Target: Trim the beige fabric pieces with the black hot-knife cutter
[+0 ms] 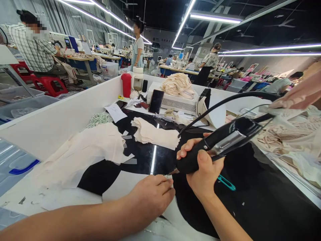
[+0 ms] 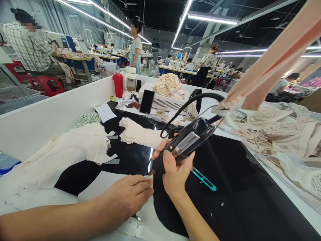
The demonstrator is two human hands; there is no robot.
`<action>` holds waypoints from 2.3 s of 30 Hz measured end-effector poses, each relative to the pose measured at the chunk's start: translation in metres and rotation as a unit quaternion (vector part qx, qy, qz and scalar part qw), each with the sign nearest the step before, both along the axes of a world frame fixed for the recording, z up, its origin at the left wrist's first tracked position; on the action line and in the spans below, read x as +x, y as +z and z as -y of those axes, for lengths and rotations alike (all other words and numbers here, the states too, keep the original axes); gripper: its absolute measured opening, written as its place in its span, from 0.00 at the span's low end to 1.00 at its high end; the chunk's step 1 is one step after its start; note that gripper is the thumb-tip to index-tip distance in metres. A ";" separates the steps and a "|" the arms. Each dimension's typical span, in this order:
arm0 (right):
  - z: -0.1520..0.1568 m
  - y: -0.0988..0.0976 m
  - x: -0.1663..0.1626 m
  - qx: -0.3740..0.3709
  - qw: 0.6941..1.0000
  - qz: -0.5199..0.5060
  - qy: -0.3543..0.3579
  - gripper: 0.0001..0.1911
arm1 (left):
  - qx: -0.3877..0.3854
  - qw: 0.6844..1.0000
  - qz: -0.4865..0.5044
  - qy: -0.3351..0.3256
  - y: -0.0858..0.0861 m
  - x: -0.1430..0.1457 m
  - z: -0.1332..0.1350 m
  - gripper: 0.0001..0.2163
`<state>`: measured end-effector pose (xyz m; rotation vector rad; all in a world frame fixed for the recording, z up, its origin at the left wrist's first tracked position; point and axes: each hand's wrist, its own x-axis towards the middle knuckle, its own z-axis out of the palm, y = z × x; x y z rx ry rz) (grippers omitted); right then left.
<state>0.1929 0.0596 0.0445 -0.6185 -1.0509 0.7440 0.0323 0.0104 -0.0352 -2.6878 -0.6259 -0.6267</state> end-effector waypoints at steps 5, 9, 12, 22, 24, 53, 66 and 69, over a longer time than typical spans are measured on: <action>0.001 -0.001 0.000 -0.007 1.000 -0.003 0.006 0.26 | -0.007 1.000 0.019 -0.003 -0.007 0.001 0.000 0.08; 0.003 0.007 0.007 -0.011 1.000 0.002 -0.006 0.28 | -0.029 0.999 0.030 0.005 -0.013 0.001 -0.002 0.04; 0.007 0.017 0.019 -0.010 0.999 0.028 -0.023 0.25 | -0.058 0.997 0.040 0.006 -0.012 0.001 -0.003 0.04; 0.020 0.029 0.042 -0.021 0.988 0.058 -0.145 0.26 | -0.065 0.996 0.038 0.056 0.003 -0.012 -0.023 0.03; 0.024 0.026 0.042 -0.018 0.987 0.061 -0.145 0.26 | -0.051 0.996 0.049 0.059 0.009 -0.013 -0.023 0.01; 0.072 0.026 0.039 0.006 0.997 0.013 -0.076 0.25 | -0.137 0.985 0.024 -0.099 0.029 -0.011 0.011 0.13; 0.074 0.024 0.039 -0.006 0.997 0.027 -0.076 0.22 | -0.133 0.985 0.023 -0.104 0.027 -0.010 0.010 0.12; 0.076 0.026 0.040 -0.005 0.998 0.008 -0.068 0.22 | -0.135 0.985 0.024 -0.102 0.026 -0.010 0.010 0.12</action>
